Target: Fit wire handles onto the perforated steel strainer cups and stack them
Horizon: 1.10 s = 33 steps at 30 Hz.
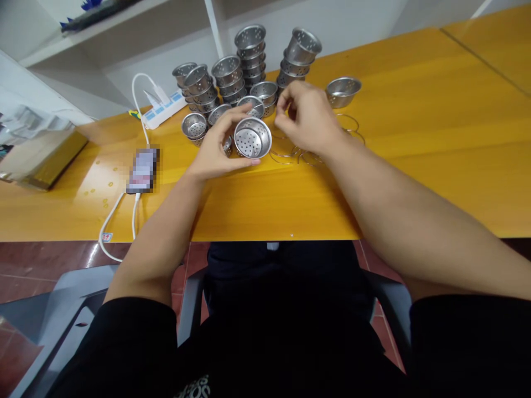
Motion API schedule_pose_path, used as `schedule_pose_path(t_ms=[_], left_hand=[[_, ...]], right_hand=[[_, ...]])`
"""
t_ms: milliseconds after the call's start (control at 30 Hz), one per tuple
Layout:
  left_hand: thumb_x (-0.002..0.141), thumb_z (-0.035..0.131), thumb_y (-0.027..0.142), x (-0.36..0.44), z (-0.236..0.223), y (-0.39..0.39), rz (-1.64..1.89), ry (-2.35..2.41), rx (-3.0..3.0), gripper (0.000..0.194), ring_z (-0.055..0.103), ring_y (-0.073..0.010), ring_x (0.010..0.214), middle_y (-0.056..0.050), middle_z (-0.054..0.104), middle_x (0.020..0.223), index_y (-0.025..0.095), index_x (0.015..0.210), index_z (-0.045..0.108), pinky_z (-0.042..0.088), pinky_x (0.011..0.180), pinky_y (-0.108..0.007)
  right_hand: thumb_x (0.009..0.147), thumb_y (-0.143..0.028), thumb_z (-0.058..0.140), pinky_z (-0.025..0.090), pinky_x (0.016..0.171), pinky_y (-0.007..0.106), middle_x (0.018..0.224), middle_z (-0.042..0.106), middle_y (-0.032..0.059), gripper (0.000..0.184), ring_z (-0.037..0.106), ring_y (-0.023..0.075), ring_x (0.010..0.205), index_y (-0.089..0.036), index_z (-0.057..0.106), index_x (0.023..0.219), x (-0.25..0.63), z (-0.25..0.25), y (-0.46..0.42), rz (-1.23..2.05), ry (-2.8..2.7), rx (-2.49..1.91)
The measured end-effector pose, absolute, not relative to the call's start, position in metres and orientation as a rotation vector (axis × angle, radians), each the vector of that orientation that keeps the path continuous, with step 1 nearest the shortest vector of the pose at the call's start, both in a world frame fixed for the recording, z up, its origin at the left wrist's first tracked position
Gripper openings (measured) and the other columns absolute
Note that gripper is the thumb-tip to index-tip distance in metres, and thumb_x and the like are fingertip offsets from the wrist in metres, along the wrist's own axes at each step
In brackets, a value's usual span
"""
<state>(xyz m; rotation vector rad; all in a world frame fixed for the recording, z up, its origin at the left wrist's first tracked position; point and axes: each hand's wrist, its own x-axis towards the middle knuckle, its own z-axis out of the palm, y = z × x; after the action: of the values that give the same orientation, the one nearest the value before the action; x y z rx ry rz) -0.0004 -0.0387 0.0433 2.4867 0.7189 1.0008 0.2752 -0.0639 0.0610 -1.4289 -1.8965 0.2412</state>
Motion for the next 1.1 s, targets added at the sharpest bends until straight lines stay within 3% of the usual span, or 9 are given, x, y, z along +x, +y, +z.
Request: schedule_pose_path(t_ms=[100, 200, 367, 600, 767, 867, 1100], left_hand=[[0.077, 0.089, 0.094, 0.001, 0.040, -0.040, 0.969, 0.687, 2.453, 0.097, 0.072, -0.0368, 0.152, -0.010, 0.073, 0.156, 0.035, 0.151, 0.063, 0.063, 0.129, -0.056], [0.078, 0.093, 0.089, 0.000, 0.037, -0.038, 0.977, 0.712, 2.464, 0.095, 0.077, -0.0370, 0.143, -0.010, 0.075, 0.148, 0.034, 0.150, 0.064, 0.065, 0.123, -0.056], [0.079, 0.098, 0.080, 0.000, 0.036, -0.040, 0.952, 0.706, 2.494, 0.091, 0.079, -0.0352, 0.140, -0.008, 0.077, 0.147, 0.034, 0.150, 0.064, 0.065, 0.123, -0.053], [0.077, 0.096, 0.085, 0.003, 0.039, -0.043, 0.917, 0.707, 2.424, 0.096, 0.073, -0.0362, 0.148, -0.010, 0.075, 0.154, 0.033, 0.151, 0.065, 0.061, 0.129, -0.052], [0.073, 0.091, 0.095, 0.001, 0.036, -0.033, 1.057, 0.799, 2.400, 0.101, 0.070, -0.0380, 0.152, -0.007, 0.070, 0.155, 0.039, 0.152, 0.062, 0.057, 0.134, -0.058], [0.073, 0.087, 0.099, -0.002, 0.033, -0.028, 1.160, 0.862, 2.370, 0.107, 0.073, -0.0374, 0.146, -0.009, 0.069, 0.152, 0.036, 0.154, 0.055, 0.059, 0.130, -0.058], [0.069, 0.088, 0.100, -0.002, 0.039, -0.029, 1.325, 0.915, 2.399, 0.095, 0.073, -0.0384, 0.137, -0.007, 0.071, 0.137, 0.036, 0.134, 0.063, 0.061, 0.126, -0.062]], right_hand=[[0.099, -0.028, 0.075, 0.064, 0.101, 0.044, 0.111, 0.078, 0.0031, 0.010, 0.075, 0.0281, 0.101, -0.031, 0.066, 0.103, 0.268, 0.060, -0.067, 0.338, -1.891, -1.412], [0.097, -0.038, 0.080, 0.065, 0.100, 0.049, 0.108, 0.078, 0.0011, 0.014, 0.074, 0.0301, 0.099, -0.035, 0.067, 0.102, 0.268, 0.058, -0.069, 0.405, -1.908, -1.373], [0.102, -0.060, 0.075, 0.063, 0.101, 0.050, 0.125, 0.078, 0.0027, 0.035, 0.072, 0.0305, 0.099, -0.039, 0.076, 0.130, 0.269, 0.061, -0.073, 0.438, -1.940, -1.190], [0.107, -0.061, 0.071, 0.061, 0.109, 0.050, 0.117, 0.078, 0.0053, 0.027, 0.071, 0.0319, 0.109, -0.037, 0.083, 0.113, 0.265, 0.064, -0.075, 0.447, -1.981, -1.212], [0.108, -0.052, 0.073, 0.065, 0.100, 0.045, 0.115, 0.079, 0.0043, 0.025, 0.075, 0.0279, 0.103, -0.034, 0.077, 0.124, 0.268, 0.054, -0.062, 0.467, -1.747, -1.332], [0.106, -0.049, 0.074, 0.066, 0.097, 0.045, 0.109, 0.077, 0.0060, 0.021, 0.074, 0.0274, 0.099, -0.031, 0.075, 0.116, 0.269, 0.054, -0.057, 0.449, -1.666, -1.405], [0.103, -0.065, 0.073, 0.064, 0.089, 0.049, 0.083, 0.060, 0.0023, 0.035, 0.063, 0.0269, 0.075, -0.034, 0.075, 0.117, 0.265, 0.059, -0.066, 0.455, -1.660, -1.296]])
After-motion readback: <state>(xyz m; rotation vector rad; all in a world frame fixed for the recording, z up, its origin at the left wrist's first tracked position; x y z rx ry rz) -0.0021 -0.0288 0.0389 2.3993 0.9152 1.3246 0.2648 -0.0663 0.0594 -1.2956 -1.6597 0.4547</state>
